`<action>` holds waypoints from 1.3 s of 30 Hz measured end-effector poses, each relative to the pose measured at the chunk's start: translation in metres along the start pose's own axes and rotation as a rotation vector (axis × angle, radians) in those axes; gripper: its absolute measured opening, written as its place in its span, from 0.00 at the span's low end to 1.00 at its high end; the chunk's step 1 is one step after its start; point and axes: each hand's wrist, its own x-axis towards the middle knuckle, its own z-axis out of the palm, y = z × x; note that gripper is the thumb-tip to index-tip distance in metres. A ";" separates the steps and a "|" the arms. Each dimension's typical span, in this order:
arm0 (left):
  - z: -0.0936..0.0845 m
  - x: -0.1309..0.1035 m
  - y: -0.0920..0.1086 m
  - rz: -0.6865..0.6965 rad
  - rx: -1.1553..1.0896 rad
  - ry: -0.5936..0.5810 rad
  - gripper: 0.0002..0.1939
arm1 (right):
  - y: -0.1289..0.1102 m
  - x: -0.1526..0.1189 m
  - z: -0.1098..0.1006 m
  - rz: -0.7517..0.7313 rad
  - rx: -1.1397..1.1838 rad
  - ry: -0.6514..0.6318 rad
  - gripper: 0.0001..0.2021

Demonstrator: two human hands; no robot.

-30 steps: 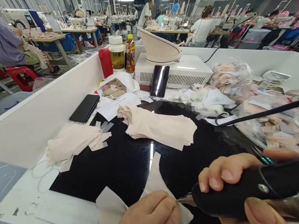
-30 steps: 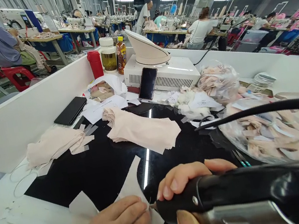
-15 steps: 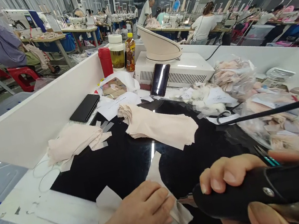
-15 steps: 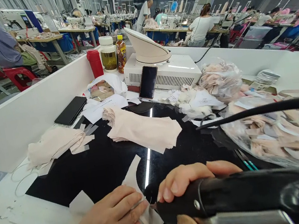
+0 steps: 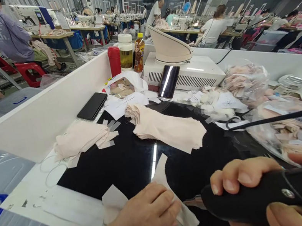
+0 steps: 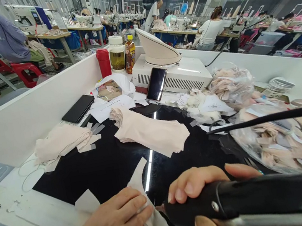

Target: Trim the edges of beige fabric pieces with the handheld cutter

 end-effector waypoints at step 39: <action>-0.013 0.005 -0.012 0.018 0.058 0.076 0.13 | 0.015 0.002 0.025 -0.163 -0.035 -0.021 0.21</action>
